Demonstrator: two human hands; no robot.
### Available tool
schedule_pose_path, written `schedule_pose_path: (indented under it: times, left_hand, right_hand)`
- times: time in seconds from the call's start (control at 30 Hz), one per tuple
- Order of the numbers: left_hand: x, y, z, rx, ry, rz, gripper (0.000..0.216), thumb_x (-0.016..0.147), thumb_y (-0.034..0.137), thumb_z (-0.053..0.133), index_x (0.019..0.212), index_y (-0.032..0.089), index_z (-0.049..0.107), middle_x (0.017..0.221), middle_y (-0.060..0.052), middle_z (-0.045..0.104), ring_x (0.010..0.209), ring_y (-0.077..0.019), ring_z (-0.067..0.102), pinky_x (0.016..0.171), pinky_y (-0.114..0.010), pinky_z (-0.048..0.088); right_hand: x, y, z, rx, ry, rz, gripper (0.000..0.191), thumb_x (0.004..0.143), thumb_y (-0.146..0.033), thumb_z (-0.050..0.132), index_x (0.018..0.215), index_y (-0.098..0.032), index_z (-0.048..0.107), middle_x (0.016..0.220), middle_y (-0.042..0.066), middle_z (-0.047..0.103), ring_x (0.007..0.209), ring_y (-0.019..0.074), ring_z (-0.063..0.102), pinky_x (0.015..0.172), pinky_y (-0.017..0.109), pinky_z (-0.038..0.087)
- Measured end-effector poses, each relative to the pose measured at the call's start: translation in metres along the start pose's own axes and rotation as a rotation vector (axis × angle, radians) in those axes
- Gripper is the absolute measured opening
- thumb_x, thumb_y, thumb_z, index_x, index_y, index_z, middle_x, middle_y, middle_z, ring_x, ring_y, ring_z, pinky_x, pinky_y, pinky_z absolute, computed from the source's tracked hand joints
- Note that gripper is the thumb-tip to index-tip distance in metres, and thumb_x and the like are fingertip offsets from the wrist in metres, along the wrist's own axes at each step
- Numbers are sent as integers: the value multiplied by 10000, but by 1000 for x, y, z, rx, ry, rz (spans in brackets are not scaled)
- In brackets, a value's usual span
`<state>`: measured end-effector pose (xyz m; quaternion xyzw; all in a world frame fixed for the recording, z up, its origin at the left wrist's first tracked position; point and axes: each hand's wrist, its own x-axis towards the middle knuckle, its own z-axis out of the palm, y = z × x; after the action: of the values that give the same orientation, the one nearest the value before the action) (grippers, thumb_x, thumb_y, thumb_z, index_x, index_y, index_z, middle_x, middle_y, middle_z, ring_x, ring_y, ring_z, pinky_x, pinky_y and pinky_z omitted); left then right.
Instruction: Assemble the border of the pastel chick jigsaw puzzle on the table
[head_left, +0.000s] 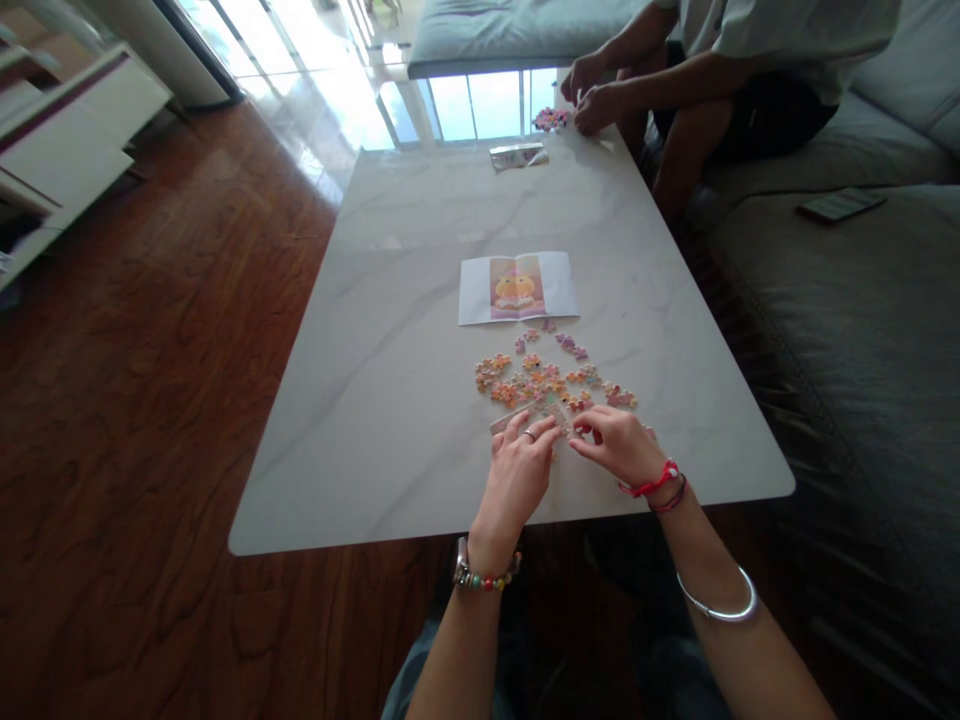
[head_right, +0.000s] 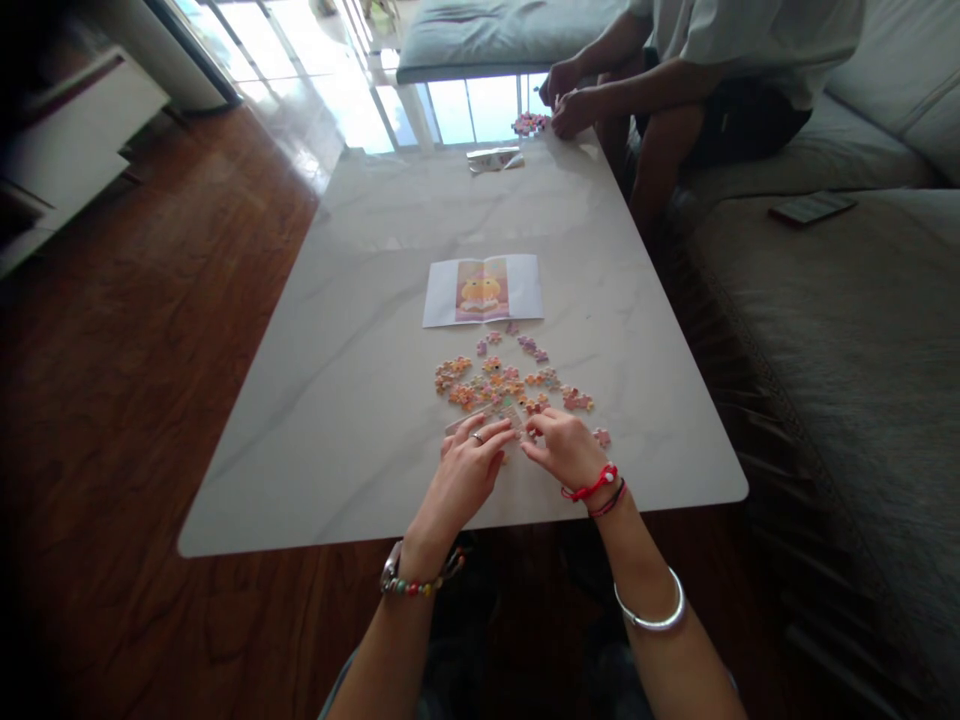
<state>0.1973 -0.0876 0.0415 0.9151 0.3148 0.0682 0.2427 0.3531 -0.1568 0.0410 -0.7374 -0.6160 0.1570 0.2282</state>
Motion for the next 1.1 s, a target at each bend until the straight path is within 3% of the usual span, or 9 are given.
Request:
schedule_pose_path:
  times: [0.17,0.37,0.6,0.73,0.97,1.1]
  left_hand:
    - [0,-2,3,17,12,10,316,798,143,443,1056,292,547,1183,-12,539,1194,-227,329,916,-422,318]
    - [-1,3,7,88,4,2,340,800,127,402,1077,269,538,1208,-23,521,1216,-255,306,892,-427,332]
    - [0,11,10,90,9,-55,352,783,76,379,1064,226,529,1219,-49,503,1188,-260,341,876,-422,355]
    - [5,10,8,47,28,-60,329,769,53,387,1009,222,535,1169,-40,537,1169,-248,358,877,-415,349]
    - [10,4,7,-50,86,-43,357,772,43,383,1058,217,507,1071,-52,575,1101,-213,420,861,-385,362]
    - [11,-2,4,-84,151,-20,351,777,49,382,1064,207,508,1055,-53,574,1061,-191,450,880,-371,370]
  right_hand:
    - [-7,27,-23,5,50,69,95,717,-276,561,729,-186,588,737,20,594,575,110,512,605,248,422]
    - [-14,45,-31,13,11,105,99,687,-269,604,751,-194,607,804,22,593,631,122,531,624,252,433]
    - [-13,63,-29,-68,355,316,183,761,-264,496,865,-165,611,792,53,562,637,149,526,660,299,439]
    - [-10,71,-22,-37,264,318,213,728,-265,531,903,-175,616,854,55,532,677,151,533,667,295,445]
    - [-9,70,-24,9,154,350,103,720,-229,534,770,-177,607,804,27,533,649,127,528,673,277,435]
    - [-11,68,-25,28,115,338,152,704,-202,542,847,-179,590,847,29,535,653,121,528,672,268,434]
